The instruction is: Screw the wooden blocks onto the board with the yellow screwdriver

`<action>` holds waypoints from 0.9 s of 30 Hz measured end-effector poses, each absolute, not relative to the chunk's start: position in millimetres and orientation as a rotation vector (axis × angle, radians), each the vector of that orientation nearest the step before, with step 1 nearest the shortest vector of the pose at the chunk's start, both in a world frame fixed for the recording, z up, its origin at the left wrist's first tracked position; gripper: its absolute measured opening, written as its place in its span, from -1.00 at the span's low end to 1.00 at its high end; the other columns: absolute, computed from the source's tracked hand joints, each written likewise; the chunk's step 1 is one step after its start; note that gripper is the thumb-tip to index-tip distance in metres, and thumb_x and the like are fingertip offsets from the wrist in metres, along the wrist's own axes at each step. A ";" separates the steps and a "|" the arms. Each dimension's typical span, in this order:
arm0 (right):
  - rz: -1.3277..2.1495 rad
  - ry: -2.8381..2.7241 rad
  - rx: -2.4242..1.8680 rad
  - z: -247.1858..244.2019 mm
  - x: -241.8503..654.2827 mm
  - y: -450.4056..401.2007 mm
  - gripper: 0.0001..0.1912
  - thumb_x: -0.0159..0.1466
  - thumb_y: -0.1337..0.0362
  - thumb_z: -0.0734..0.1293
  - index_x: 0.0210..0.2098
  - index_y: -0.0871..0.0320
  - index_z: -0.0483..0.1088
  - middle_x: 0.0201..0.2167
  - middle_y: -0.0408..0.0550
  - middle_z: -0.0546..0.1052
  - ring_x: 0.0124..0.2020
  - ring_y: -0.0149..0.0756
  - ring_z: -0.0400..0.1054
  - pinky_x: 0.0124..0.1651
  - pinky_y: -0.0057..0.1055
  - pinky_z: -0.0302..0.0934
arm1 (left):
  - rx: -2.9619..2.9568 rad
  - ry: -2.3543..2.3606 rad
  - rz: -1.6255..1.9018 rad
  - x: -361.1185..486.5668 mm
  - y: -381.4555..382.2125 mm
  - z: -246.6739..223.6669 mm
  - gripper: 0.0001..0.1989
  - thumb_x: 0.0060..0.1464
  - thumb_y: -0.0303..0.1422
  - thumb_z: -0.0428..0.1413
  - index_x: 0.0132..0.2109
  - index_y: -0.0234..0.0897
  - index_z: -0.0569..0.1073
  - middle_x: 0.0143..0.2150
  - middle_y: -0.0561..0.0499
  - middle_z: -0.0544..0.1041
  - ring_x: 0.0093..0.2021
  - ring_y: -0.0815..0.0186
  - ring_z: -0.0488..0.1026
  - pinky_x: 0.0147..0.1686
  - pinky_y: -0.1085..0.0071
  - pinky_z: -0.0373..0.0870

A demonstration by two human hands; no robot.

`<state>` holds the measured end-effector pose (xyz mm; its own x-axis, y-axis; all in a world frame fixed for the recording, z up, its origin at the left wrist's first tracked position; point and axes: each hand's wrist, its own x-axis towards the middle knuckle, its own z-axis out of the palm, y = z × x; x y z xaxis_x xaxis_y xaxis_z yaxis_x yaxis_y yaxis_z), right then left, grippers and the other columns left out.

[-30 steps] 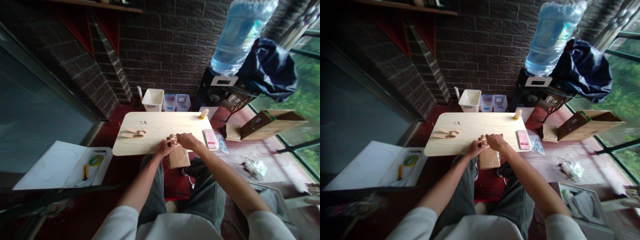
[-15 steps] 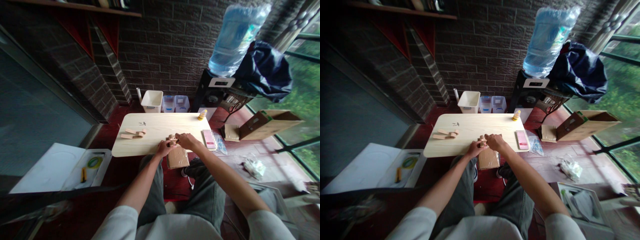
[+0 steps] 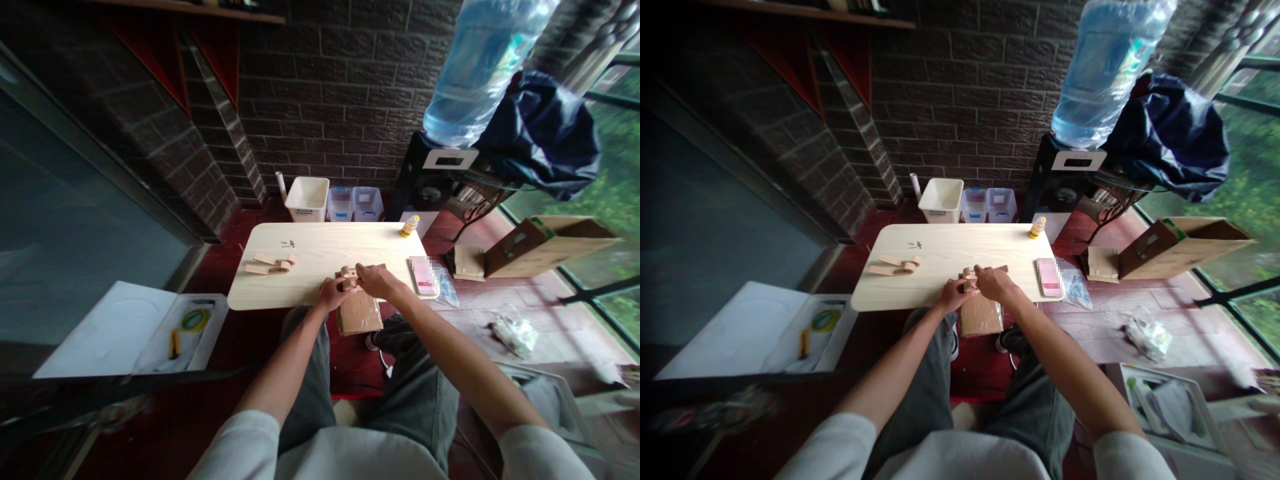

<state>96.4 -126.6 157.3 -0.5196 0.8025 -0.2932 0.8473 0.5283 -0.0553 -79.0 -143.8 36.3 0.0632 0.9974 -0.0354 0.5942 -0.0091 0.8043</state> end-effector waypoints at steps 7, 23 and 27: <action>-0.272 2.569 1.368 165.9 95.2 -129.6 -0.68 0.47 0.23 0.17 0.18 0.15 0.25 -0.04 0.21 0.60 -0.02 -0.01 0.55 -0.08 -0.29 0.31 | 1.701 1.599 0.793 -80.6 -144.8 40.5 -0.66 -0.05 -0.22 0.35 -0.07 -0.13 0.67 -0.22 -0.02 0.69 -0.07 0.13 0.58 0.00 0.29 0.46; -0.238 2.528 1.464 160.2 91.8 -128.1 -0.69 0.47 0.18 0.20 0.11 0.21 0.25 -0.09 0.27 0.61 -0.06 0.03 0.57 -0.12 -0.27 0.33 | 1.817 1.568 0.816 -83.3 -139.1 15.9 -0.69 0.01 -0.15 0.31 -0.09 -0.12 0.66 -0.18 -0.01 0.67 -0.09 0.17 0.55 0.00 0.31 0.41; -0.232 2.550 1.417 167.9 92.9 -131.1 -0.68 0.46 0.16 0.20 0.12 0.19 0.27 -0.05 0.25 0.60 -0.04 0.05 0.56 -0.12 -0.25 0.34 | 1.797 1.604 0.832 -80.9 -140.7 15.4 -0.67 -0.02 -0.15 0.33 -0.10 -0.15 0.67 -0.23 -0.02 0.66 -0.11 0.17 0.55 -0.02 0.31 0.42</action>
<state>92.9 -131.1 167.9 -0.5132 0.8172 -0.2622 0.8512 0.5238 -0.0333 -80.9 -140.7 15.4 0.0805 0.9943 0.0693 0.6291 -0.1046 0.7702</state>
